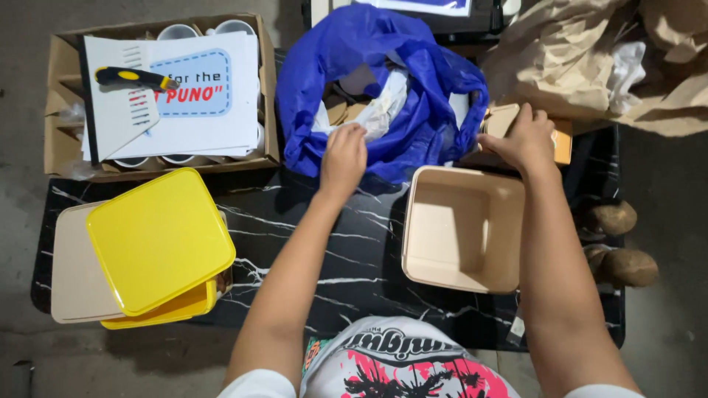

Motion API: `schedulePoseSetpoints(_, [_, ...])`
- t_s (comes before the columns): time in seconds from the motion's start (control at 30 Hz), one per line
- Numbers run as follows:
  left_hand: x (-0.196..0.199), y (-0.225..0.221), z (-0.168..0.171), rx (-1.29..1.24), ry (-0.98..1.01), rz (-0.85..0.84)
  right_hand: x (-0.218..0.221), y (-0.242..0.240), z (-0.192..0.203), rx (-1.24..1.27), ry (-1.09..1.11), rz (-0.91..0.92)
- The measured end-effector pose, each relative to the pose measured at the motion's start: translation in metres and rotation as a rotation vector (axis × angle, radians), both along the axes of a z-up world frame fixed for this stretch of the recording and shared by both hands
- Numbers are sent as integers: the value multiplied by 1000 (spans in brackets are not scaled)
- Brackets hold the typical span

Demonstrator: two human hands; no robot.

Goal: Organizing, inspecting, and wiping down cardboard cutouts and plastic containers in a workshop setting.

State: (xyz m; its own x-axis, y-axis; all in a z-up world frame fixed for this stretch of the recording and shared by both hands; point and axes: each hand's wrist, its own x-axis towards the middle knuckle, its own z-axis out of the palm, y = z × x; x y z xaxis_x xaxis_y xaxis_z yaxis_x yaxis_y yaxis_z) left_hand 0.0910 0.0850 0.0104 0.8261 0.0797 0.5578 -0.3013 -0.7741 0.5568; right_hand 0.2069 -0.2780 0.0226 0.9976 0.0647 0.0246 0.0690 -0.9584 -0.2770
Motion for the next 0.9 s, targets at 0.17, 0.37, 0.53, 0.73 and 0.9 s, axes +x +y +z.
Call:
schedulePoseSetpoints(0.17, [72, 37, -41, 123, 35, 43, -25, 22, 51, 38, -263, 82])
schedulePoseSetpoints(0.37, [131, 62, -26, 362, 196, 28, -26, 114, 78, 359, -363, 470])
schedulePoseSetpoints(0.53, [174, 79, 2, 328, 212, 67, 9, 182, 47, 395, -248, 700])
schedulePoseSetpoints(0.73, [197, 96, -10, 413, 320, 120, 67, 214, 3, 483, -160, 760])
schedulePoseSetpoints(0.9, [174, 77, 27, 482, 745, -22, 101, 220, -31, 271, -94, 560])
